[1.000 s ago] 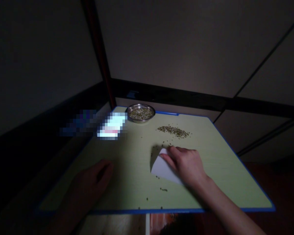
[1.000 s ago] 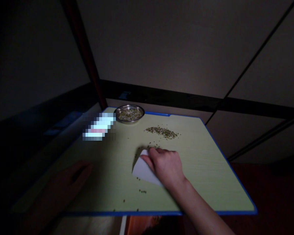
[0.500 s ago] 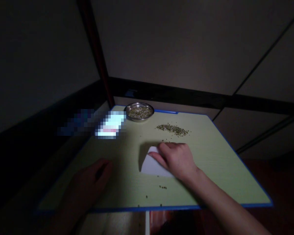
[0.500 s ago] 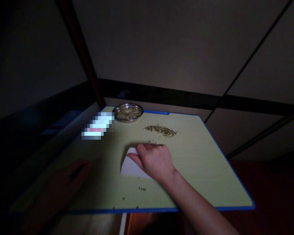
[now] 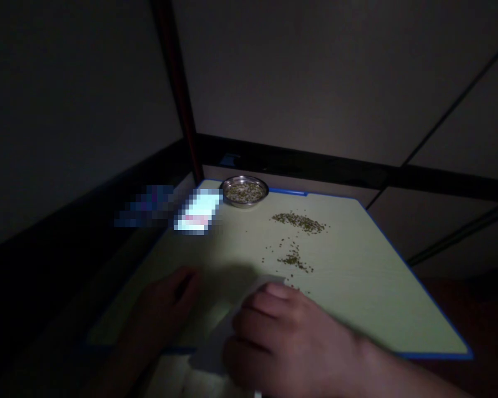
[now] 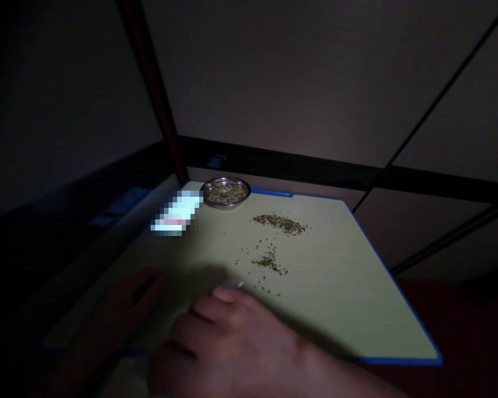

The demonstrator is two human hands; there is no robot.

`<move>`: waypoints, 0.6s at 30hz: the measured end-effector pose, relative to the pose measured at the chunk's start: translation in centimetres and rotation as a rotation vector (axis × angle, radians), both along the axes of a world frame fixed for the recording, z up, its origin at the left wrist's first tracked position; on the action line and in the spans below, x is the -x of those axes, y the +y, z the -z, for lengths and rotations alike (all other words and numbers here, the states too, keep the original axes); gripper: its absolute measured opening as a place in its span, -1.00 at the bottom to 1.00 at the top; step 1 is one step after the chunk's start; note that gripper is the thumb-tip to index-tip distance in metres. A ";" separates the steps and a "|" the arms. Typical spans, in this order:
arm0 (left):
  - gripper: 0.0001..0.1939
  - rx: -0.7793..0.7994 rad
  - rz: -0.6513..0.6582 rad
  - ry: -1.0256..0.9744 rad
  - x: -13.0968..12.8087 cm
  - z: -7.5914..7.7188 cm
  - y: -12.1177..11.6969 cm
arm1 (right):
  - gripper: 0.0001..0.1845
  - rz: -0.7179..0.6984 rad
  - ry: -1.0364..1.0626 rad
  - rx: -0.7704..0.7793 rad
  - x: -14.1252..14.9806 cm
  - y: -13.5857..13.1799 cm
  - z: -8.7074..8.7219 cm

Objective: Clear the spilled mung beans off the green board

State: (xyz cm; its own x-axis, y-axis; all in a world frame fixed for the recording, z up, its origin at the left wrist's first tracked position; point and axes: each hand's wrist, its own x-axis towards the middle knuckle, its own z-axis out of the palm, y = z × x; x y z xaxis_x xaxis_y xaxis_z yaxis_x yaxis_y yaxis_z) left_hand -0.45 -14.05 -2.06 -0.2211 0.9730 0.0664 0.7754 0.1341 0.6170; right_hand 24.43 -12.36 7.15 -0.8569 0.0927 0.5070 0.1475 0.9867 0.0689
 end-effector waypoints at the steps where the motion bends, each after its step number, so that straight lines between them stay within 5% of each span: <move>1: -0.65 0.000 -0.001 0.000 0.0 0.2 0.0 | -0.84 0.005 0.020 0.011 -0.7 -0.7 0.6; 8: -0.61 0.034 -0.006 -0.039 0.4 0.7 0.1 | -0.74 0.000 0.087 0.023 -2.0 -2.6 6.2; 18: -0.57 0.074 -0.034 -0.037 0.3 0.1 0.0 | -0.82 0.003 0.018 0.072 -3.1 -2.1 5.7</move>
State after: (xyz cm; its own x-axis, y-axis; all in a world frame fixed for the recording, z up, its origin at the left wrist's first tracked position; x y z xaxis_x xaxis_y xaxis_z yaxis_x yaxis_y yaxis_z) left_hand -0.74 -14.02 -2.13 -0.2546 0.9669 -0.0146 0.7466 0.2062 0.6325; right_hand 27.48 -14.47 1.49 -0.8475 0.1320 0.5141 0.1512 0.9885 -0.0045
